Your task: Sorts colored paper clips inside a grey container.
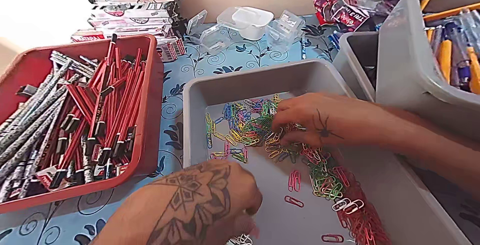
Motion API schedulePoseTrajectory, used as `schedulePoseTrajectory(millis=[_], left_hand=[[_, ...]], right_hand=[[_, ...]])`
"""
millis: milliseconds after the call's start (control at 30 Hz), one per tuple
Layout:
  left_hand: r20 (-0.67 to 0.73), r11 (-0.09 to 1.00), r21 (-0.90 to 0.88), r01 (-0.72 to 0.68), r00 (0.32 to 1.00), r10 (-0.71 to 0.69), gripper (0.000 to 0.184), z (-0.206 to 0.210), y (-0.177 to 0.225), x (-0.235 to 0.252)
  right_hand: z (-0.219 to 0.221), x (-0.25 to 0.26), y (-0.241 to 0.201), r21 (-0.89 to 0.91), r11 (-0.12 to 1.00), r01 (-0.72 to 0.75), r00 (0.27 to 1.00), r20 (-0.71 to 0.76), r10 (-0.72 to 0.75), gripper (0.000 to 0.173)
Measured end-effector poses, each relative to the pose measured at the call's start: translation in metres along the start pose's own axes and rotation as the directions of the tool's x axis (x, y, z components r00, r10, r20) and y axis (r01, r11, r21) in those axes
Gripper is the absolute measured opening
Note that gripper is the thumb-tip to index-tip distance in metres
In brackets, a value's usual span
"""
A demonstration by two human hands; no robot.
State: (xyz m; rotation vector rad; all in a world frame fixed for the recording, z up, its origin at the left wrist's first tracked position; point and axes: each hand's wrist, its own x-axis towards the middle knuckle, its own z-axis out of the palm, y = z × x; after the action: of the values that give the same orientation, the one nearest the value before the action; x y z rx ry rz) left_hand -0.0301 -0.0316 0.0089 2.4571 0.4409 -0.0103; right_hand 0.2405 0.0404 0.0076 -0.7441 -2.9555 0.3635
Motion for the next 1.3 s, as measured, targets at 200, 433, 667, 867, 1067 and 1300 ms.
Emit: schedulePoseTrajectory(millis=[200, 433, 667, 867, 1067, 1300], left_hand=[[-0.42, 0.926, 0.228, 0.302, 0.888, -0.187, 0.031, 0.013, -0.014, 0.012], [-0.64, 0.928, 0.214, 0.304, 0.762, -0.102, 0.031, 0.014, -0.018, 0.026], [-0.355, 0.998, 0.033, 0.049, 0.934, -0.034, 0.023, 0.004, -0.014, 0.009], [-0.183, 1.0, 0.005, -0.02, 0.983, 0.021, 0.038, 0.006, -0.012, 0.005], [-0.5, 0.908, 0.265, 0.326, 0.851, -0.16, 0.027, 0.011, -0.026, 0.019], [-0.432, 0.841, 0.386, 0.38, 0.88, -0.199, 0.023, 0.016, -0.026, 0.023]], right_hand=[[0.001, -0.001, -0.001, -0.011, 1.0, -0.024, 0.999, 0.04, 0.025, 0.006], [-0.001, 0.006, -0.011, 0.308, 0.937, 0.163, 0.984, -0.125, -0.13, 0.006], [-0.003, 0.009, -0.009, 0.409, 0.911, 0.052, 0.989, -0.144, 0.009, 0.012], [0.005, 0.006, 0.0, 0.087, 0.994, 0.063, 0.996, -0.062, -0.057, 0.016], [0.006, 0.004, -0.003, 0.022, 1.0, 0.022, 1.0, -0.023, -0.021, 0.011], [-0.006, 0.007, -0.009, 0.06, 0.992, -0.113, 0.993, -0.037, 0.115, 0.017]])
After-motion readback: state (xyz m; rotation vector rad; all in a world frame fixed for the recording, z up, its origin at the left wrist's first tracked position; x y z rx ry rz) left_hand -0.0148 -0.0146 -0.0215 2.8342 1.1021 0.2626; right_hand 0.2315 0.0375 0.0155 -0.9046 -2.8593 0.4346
